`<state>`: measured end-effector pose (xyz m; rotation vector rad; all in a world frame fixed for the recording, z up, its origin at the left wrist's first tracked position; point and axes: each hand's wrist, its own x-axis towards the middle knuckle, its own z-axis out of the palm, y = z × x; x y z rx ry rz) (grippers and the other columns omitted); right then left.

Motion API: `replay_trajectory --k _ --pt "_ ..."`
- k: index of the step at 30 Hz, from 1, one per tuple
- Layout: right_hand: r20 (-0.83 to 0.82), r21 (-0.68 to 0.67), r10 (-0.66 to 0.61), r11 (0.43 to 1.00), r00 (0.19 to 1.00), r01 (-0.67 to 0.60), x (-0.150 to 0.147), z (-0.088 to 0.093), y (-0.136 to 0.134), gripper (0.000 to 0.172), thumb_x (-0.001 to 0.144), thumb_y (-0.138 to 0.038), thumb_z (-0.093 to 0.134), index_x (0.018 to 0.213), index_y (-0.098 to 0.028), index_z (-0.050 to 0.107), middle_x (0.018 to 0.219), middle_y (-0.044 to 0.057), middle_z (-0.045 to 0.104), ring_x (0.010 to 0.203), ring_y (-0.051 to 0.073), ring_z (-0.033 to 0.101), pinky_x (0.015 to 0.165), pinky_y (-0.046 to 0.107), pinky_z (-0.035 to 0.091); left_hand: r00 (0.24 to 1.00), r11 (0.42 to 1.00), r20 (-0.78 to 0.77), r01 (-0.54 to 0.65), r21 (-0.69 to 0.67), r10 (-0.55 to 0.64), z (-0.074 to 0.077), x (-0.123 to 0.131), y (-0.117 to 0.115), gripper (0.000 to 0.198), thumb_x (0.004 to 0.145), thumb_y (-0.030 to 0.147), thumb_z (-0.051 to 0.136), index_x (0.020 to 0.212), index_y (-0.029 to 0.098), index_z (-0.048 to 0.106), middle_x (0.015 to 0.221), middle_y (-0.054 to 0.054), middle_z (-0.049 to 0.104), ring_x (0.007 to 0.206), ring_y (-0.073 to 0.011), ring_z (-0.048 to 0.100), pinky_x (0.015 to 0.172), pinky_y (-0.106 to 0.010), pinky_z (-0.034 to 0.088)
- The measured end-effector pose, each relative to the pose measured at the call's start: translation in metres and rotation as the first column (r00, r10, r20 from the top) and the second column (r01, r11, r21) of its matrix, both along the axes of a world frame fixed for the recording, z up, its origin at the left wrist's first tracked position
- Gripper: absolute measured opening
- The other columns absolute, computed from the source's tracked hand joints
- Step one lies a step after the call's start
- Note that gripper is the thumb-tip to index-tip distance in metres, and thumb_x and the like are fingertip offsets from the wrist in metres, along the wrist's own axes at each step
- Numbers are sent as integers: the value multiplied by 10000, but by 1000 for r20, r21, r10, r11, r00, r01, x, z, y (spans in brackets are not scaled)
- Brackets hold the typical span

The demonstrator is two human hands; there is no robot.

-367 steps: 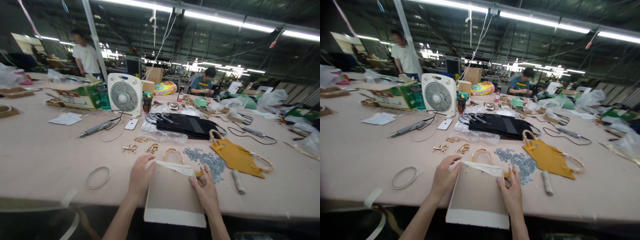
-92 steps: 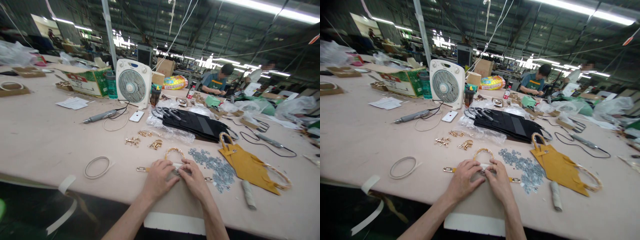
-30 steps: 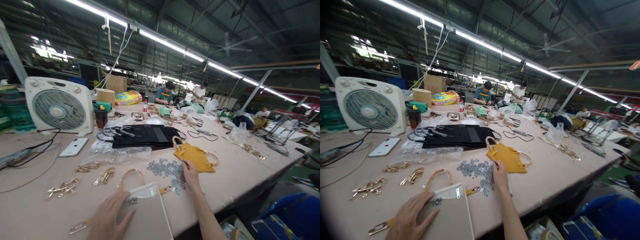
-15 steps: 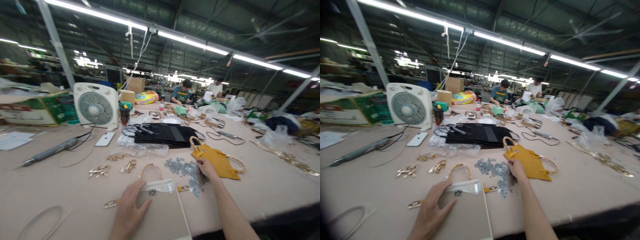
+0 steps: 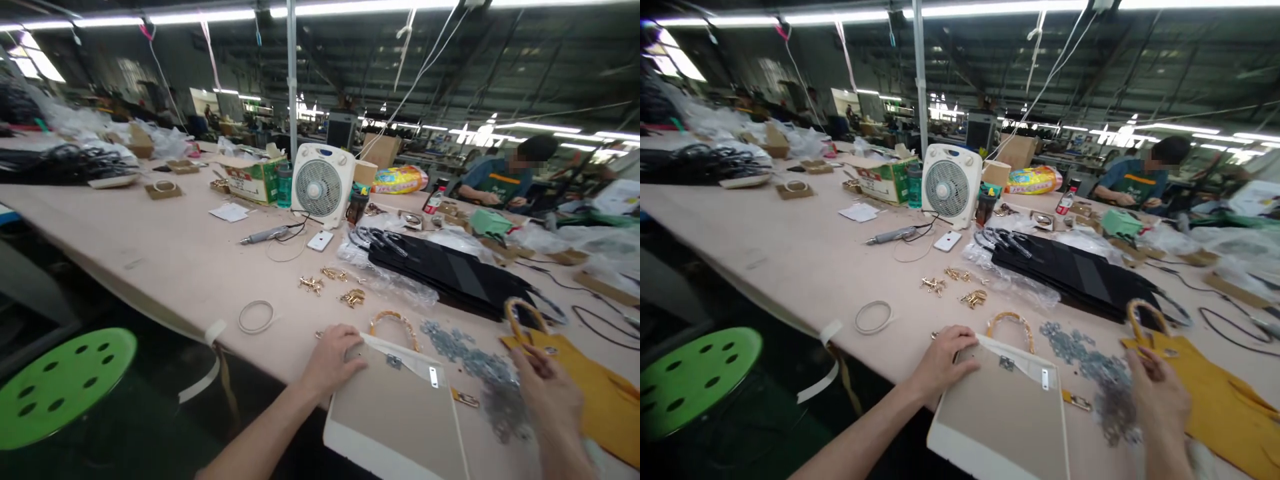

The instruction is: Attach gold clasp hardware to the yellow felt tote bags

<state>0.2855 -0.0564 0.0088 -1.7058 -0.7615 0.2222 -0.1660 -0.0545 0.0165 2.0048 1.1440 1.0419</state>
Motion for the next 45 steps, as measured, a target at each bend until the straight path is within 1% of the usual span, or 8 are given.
replay_trajectory --k 2,4,7,11,14,24,34,45 --pt "-100 52 66 997 993 -61 -42 17 1 463 667 -605 842 995 -288 762 952 169 728 782 300 657 737 499 492 1000 1000 -18 9 4 -9 1 1 3 352 786 237 881 1118 234 764 1209 -66 713 1149 -275 621 1050 -476 502" --pt "-93 94 209 975 974 -200 -90 33 1 584 661 -625 852 1071 -222 748 898 92 721 731 234 640 718 425 517 999 1000 -48 11 19 -10 2 0 6 294 814 241 860 1090 234 759 1191 -59 711 1125 -264 617 1032 -459 500" --pt "-100 61 458 889 883 -454 -159 48 -2 542 742 -598 838 1092 -196 739 860 57 729 746 200 659 709 345 542 989 996 -136 68 60 -59 7 -3 12 263 838 263 843 1075 233 734 1184 -58 696 1097 -250 610 991 -425 504" --pt "-96 39 681 731 726 -681 -227 44 -3 470 831 -593 776 1059 -185 732 911 81 760 808 233 711 748 351 589 957 976 -237 194 99 -166 13 -10 22 292 831 284 852 1073 237 696 1165 -51 679 1085 -238 602 946 -384 506" --pt "-44 14 705 708 707 -706 -251 32 -3 401 886 -572 729 1032 -199 739 967 87 775 878 255 730 793 361 595 951 968 -237 228 105 -198 13 -13 24 324 813 283 870 1069 234 677 1154 -46 676 1088 -237 597 957 -381 504" --pt "290 -133 642 762 710 -634 -265 8 -11 258 990 -441 599 1071 -235 732 1024 69 771 845 234 712 770 346 574 960 955 -181 243 168 -212 5 -10 17 290 929 220 727 1208 226 647 1347 -107 666 1302 -253 571 1115 -450 504" --pt "211 -100 635 771 744 -629 -265 7 -13 254 977 -442 630 1079 -234 734 1045 58 777 887 227 730 807 333 582 966 961 -129 240 141 -222 -5 -15 17 216 957 187 682 1171 202 661 1350 -124 672 1318 -248 595 1143 -439 502" --pt "248 -124 641 765 726 -632 -269 11 -14 226 978 -424 633 1052 -235 731 978 47 776 796 211 711 753 318 558 987 977 -72 156 148 -147 -8 -5 13 128 943 163 685 1069 185 681 1271 -132 710 1251 -252 635 1113 -438 528"
